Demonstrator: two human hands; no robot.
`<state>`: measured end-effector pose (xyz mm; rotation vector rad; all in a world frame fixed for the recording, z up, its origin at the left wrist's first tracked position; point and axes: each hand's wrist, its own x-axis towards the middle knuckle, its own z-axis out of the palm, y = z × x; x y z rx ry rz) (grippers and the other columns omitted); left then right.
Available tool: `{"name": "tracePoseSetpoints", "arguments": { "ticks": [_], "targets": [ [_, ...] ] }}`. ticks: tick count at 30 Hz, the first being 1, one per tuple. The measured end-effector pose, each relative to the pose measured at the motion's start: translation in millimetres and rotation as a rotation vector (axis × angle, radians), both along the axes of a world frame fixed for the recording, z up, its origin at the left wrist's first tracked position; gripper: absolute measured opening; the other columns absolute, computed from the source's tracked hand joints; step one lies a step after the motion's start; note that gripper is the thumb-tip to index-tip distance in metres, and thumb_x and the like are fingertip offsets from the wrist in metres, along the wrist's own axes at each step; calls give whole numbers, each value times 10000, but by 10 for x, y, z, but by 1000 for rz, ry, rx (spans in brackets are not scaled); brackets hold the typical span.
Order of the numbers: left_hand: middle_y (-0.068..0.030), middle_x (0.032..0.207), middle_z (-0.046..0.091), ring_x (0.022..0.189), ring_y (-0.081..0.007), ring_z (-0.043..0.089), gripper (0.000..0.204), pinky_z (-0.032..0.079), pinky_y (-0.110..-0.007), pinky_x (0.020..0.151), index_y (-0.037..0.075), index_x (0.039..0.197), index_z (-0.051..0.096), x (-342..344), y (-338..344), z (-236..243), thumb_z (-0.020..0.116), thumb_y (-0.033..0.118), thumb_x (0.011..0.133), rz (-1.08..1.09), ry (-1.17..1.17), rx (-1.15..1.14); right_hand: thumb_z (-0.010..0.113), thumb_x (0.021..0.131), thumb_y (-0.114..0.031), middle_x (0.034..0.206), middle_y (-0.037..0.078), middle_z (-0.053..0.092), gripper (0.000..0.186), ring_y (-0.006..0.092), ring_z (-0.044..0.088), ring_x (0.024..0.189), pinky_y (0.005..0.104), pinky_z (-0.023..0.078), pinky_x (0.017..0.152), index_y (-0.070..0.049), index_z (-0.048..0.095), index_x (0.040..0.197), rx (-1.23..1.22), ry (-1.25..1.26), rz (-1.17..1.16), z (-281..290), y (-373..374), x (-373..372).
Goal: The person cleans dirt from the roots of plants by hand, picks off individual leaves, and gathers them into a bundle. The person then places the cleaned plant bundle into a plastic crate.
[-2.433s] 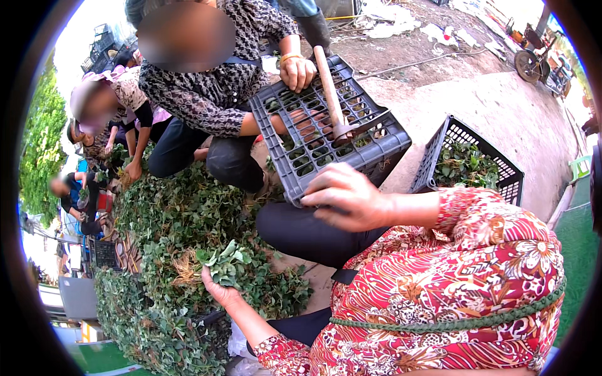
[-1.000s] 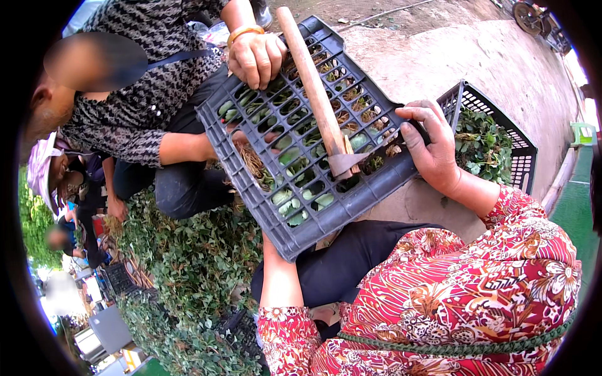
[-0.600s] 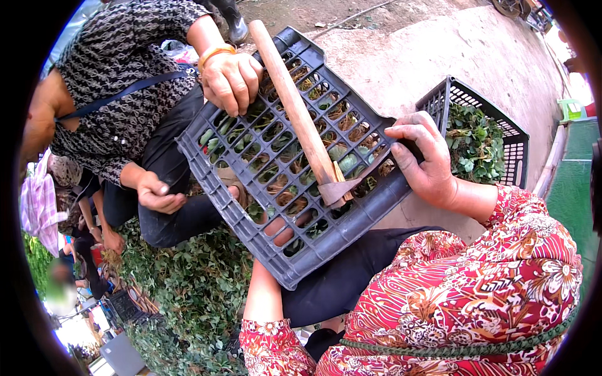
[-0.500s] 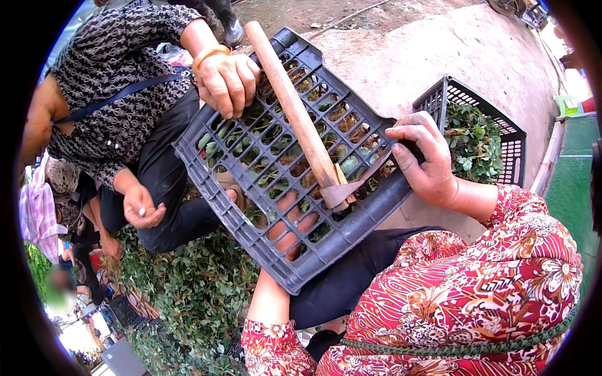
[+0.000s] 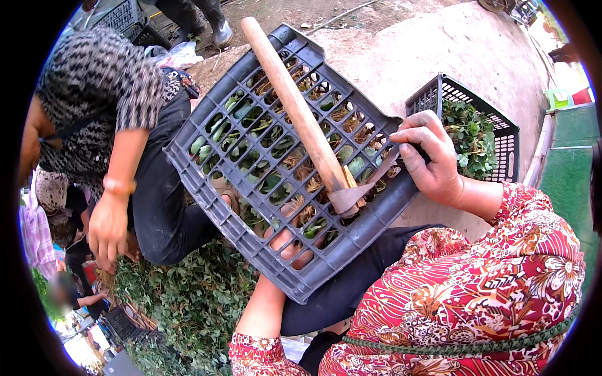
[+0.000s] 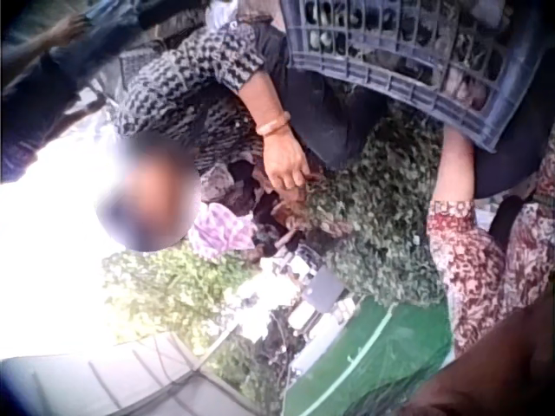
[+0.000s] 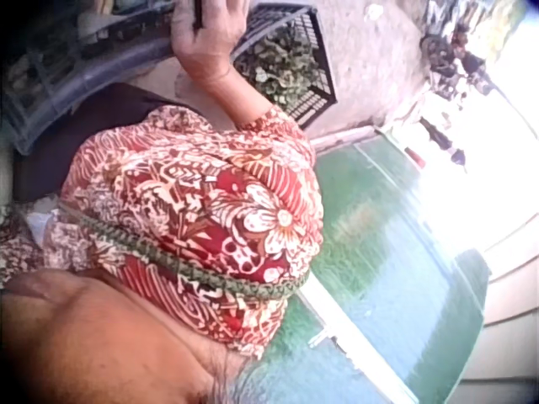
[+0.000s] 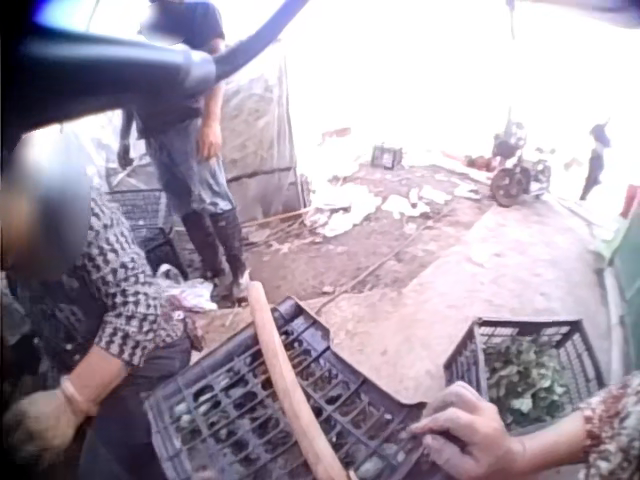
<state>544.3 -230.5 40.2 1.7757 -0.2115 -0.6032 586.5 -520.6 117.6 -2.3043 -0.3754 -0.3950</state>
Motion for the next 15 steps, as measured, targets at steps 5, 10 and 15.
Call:
{"name": "tracePoseSetpoints", "arguments": {
  "ticks": [5,10,15],
  "targets": [
    [-159,1107,558,991,-309,557,349,471,-386,838,1,1130,534,17,-167,-279,617,121,813,36,-48,-47,580,732,30,815,113,521,140,250,515,730,338,428,657,-10,607,864,6,0,13,-43,-29,13],
    [-158,1184,510,1060,-311,518,389,462,-409,865,39,1196,477,120,-382,-351,566,200,853,33,348,-601,582,736,16,807,103,522,130,250,513,716,340,424,648,-30,613,854,-45,45,30,8,-58,25],
    [-156,1262,462,1129,-313,479,431,454,-433,892,78,1262,419,275,-798,-644,515,279,893,53,880,-1485,595,739,-5,808,102,529,117,250,525,717,348,433,652,-38,618,849,-39,48,35,-14,-76,34]
  ]
}}
